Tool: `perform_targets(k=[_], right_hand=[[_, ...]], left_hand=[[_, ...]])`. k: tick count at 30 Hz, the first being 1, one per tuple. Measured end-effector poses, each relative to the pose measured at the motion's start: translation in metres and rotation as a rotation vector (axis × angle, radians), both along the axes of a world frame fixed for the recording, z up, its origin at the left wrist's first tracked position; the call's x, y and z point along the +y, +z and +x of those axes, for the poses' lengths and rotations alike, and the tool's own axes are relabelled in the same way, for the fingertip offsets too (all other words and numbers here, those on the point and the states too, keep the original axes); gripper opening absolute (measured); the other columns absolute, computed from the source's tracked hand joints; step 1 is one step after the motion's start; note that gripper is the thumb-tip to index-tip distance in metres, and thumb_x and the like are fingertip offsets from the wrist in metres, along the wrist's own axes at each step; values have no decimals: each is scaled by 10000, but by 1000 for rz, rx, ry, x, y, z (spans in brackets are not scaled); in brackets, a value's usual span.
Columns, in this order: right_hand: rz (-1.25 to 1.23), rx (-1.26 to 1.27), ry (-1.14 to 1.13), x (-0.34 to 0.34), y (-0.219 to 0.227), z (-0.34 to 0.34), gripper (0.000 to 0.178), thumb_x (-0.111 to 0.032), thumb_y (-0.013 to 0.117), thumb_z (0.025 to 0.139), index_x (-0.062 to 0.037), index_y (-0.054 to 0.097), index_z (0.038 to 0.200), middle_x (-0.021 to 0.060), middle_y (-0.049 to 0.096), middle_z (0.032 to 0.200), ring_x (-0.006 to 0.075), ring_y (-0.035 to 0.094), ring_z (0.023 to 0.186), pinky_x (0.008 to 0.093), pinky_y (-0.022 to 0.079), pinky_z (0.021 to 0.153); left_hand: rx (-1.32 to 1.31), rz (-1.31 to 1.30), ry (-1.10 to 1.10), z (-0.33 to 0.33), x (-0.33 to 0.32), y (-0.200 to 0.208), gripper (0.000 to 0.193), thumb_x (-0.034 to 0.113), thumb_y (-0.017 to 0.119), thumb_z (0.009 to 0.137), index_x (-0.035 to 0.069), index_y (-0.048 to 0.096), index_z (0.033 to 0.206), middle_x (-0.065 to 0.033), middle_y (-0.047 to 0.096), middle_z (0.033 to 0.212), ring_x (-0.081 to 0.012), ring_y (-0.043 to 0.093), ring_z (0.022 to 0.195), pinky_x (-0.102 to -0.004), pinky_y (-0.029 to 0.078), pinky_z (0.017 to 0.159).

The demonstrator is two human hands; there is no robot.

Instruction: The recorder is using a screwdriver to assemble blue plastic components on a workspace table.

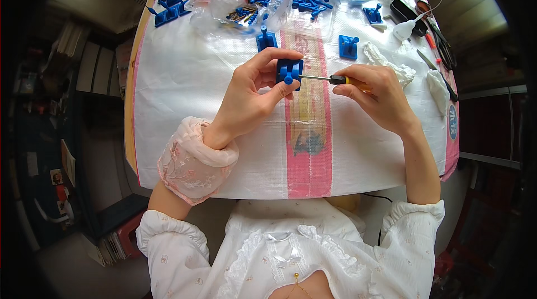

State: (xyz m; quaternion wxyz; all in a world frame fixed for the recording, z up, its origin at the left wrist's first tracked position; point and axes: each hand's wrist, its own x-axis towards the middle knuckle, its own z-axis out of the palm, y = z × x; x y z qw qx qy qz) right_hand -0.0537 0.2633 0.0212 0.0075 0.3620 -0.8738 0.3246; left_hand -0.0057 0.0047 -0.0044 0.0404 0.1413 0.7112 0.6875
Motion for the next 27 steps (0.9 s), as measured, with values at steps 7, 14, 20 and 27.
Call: perform_targets(k=[7, 14, 20, 27], right_hand=[[-11, -8, 18, 0, 0, 1, 233, -253, 757, 863, -40, 713, 946, 107, 641, 677, 244, 613, 586, 348, 461, 571], [-14, -8, 30, 0, -1, 1, 214, -238, 752, 871, -40, 706, 938, 105, 641, 681, 242, 611, 584, 345, 464, 567], [-23, -4, 61, -1, 1, 1, 201, -211, 765, 866, -38, 694, 938, 102, 655, 703, 235, 642, 610, 332, 481, 572], [-41, -159, -61, -3, 6, 6, 307, -69, 842, 765, -29, 593, 940, 81, 652, 809, 176, 650, 717, 288, 508, 632]], left_hand=[[16, 14, 36, 0, 3, 0, 372, -32, 674, 894, 38, 599, 1252, -61, 694, 933, -99, 657, 774, -225, 560, 725], [16, -1, 23, 0, 3, -1, 384, -37, 674, 888, 50, 601, 1254, -67, 704, 952, -106, 672, 791, -230, 572, 734], [77, -34, -4, 2, 5, 1, 411, -60, 664, 876, 68, 602, 1261, -74, 712, 962, -117, 693, 809, -237, 584, 744], [45, -13, 23, 2, 5, -1, 411, -52, 671, 872, 62, 605, 1261, -70, 710, 943, -114, 687, 797, -235, 579, 735]])
